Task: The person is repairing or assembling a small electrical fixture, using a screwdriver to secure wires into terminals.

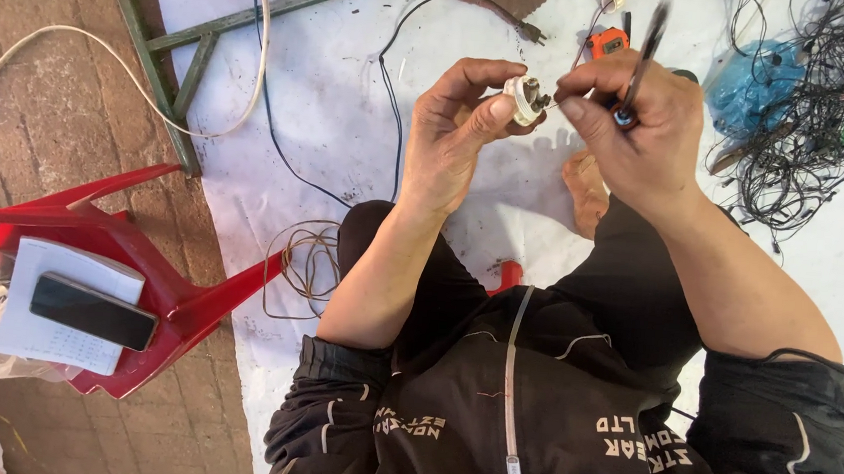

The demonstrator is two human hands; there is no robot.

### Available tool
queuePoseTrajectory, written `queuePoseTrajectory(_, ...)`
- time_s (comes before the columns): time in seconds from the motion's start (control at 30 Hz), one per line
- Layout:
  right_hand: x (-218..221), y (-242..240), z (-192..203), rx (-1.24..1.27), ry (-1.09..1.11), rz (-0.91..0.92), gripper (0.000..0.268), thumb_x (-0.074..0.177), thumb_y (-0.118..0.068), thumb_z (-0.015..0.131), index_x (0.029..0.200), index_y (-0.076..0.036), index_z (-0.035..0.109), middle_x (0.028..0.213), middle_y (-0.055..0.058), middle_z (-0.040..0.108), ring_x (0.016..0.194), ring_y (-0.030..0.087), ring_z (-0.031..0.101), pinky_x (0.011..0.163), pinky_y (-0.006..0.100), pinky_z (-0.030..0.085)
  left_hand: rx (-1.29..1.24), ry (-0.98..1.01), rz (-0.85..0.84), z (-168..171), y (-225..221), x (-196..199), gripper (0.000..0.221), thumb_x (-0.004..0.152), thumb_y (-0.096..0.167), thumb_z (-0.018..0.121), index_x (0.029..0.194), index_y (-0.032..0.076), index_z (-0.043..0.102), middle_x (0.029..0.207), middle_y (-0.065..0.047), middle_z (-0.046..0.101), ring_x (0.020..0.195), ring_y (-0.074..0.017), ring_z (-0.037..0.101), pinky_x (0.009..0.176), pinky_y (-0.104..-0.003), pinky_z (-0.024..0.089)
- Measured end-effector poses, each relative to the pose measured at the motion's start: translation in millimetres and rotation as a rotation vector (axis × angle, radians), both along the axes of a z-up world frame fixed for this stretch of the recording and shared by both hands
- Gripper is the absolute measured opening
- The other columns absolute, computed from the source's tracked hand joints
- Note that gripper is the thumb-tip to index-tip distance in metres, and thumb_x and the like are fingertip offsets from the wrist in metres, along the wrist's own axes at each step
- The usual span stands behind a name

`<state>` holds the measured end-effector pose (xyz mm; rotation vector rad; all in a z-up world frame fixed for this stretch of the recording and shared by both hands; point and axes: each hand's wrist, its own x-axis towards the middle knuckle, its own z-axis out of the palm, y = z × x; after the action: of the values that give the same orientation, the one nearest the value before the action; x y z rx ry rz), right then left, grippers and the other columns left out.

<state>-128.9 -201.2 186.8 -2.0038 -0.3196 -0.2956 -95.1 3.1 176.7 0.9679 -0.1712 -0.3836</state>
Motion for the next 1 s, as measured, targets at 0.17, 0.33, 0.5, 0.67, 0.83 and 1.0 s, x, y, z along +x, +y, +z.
queuePoseTrajectory(0.17,1.6,-1.9,3.6,0.057,0.097,-0.006,0.020,0.112,-0.017,0.068,0.110,0.002,0.070,0.100,0.014,0.067,0.085,0.021,0.059,0.074,0.031,0.043,0.122,-0.009,-0.013,-1.8,-2.3,0.2,0.037,0.099,0.041,0.073,0.118,0.009,0.069,0.103,-0.003,0.071,0.091,-0.0158,0.070,0.086,-0.035,0.065)
queuePoseTrajectory(0.33,3.2,0.6,7.0,0.087,0.152,0.012,0.016,0.110,-0.010,0.074,0.098,0.000,0.071,0.090,0.009,0.063,0.080,0.018,0.056,0.072,0.030,0.042,0.190,-0.004,-0.064,-4.8,-7.6,-0.5,0.037,0.098,0.041,0.071,0.115,0.008,0.071,0.094,-0.003,0.069,0.081,-0.0141,0.065,0.079,-0.032,0.065)
queuePoseTrajectory(0.5,3.4,-1.0,12.0,0.073,0.195,0.065,0.015,0.109,-0.007,0.076,0.098,0.002,0.072,0.092,0.013,0.068,0.083,0.020,0.062,0.072,0.030,0.046,0.180,0.028,-0.087,-2.5,-9.1,1.4,0.036,0.100,0.038,0.066,0.109,0.004,0.070,0.093,-0.006,0.067,0.082,-0.0168,0.065,0.075,-0.036,0.069)
queuePoseTrajectory(0.67,1.2,-7.6,5.0,0.056,0.205,0.063,0.013,0.110,-0.010,0.074,0.107,0.002,0.072,0.096,0.011,0.067,0.082,0.018,0.060,0.072,0.029,0.046,0.193,0.053,-0.069,-5.5,-9.5,3.1,0.035,0.097,0.039,0.069,0.109,0.006,0.070,0.085,-0.005,0.066,0.076,-0.0155,0.064,0.072,-0.034,0.068)
queuePoseTrajectory(0.83,-1.4,-9.0,2.0,0.083,0.281,-0.008,0.013,0.109,-0.003,0.080,0.102,-0.003,0.069,0.092,0.004,0.064,0.076,0.012,0.052,0.071,0.026,0.043,0.047,0.056,-0.010,-6.1,-8.8,3.6,0.025,0.101,0.031,0.072,0.114,0.010,0.070,0.100,-0.002,0.068,0.088,-0.0140,0.066,0.081,-0.035,0.066)
queuePoseTrajectory(1.0,-1.1,-2.8,-6.4,0.062,0.253,-0.009,0.014,0.107,-0.013,0.080,0.101,-0.004,0.072,0.095,0.006,0.069,0.083,0.015,0.060,0.074,0.027,0.047,0.033,0.059,-0.005,-3.4,-8.9,2.2,0.031,0.099,0.037,0.074,0.115,0.010,0.069,0.102,-0.004,0.070,0.093,-0.0176,0.068,0.087,-0.039,0.065)
